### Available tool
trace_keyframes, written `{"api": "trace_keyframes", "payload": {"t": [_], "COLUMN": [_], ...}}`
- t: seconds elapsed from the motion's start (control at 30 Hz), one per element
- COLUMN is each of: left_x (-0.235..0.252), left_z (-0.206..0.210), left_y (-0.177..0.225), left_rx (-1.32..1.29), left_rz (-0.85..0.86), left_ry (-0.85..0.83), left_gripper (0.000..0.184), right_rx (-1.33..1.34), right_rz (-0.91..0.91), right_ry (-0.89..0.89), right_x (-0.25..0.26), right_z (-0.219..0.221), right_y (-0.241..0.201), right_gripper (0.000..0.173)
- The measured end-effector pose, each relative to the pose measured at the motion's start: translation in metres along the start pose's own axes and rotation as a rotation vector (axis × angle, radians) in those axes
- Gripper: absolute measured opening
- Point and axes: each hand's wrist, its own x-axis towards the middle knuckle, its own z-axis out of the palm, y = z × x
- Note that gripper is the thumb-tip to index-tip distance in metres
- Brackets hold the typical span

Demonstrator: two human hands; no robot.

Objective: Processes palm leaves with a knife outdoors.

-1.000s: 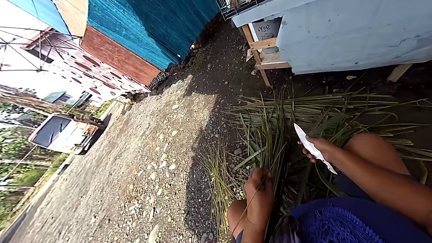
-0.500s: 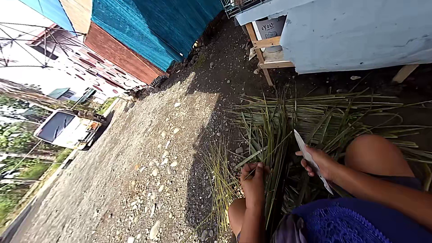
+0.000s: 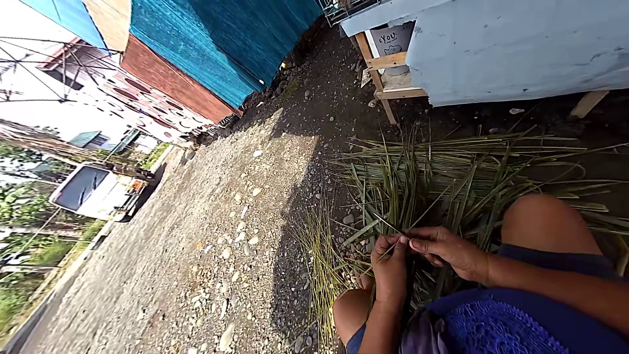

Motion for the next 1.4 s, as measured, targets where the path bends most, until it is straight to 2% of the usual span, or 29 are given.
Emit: {"api": "trace_keyframes", "payload": {"t": [0.2,0.47,0.6,0.7,0.87,1.0,1.17,1.4], "left_x": [0.002,-0.004,-0.006,-0.004,0.005,0.009,0.009,-0.011], "left_z": [-0.003,-0.011,-0.022,-0.028,-0.024,-0.022,-0.031,-0.041], "left_y": [-0.011,-0.005,0.001,0.009,0.0,-0.007,0.003,0.016], "left_rx": [0.159,0.143,0.172,0.158,0.205,0.46,0.758,0.782], "left_rz": [0.213,0.242,0.289,0.298,0.321,0.506,0.721,0.791], "left_ry": [-0.083,-0.165,-0.228,-0.207,-0.158,-0.249,-0.382,-0.409], "left_gripper": [0.008,0.008,0.008,0.008,0.008,0.007,0.012,0.012], "right_rx": [0.05,0.234,0.361,0.386,0.22,0.258,0.387,0.515], "right_rz": [0.043,0.146,0.159,0.138,0.175,0.243,0.264,0.193], "right_ry": [0.021,0.19,0.321,0.389,0.195,0.073,0.004,0.166], "right_x": [-0.002,0.015,0.028,0.032,0.009,0.0,-0.002,0.009], "right_z": [-0.006,-0.036,-0.069,-0.091,-0.052,-0.027,-0.03,-0.048], "right_y": [-0.003,-0.007,-0.008,-0.011,-0.017,-0.011,-0.008,-0.016], "right_gripper": [0.023,0.029,0.028,0.028,0.03,0.033,0.031,0.025]}}
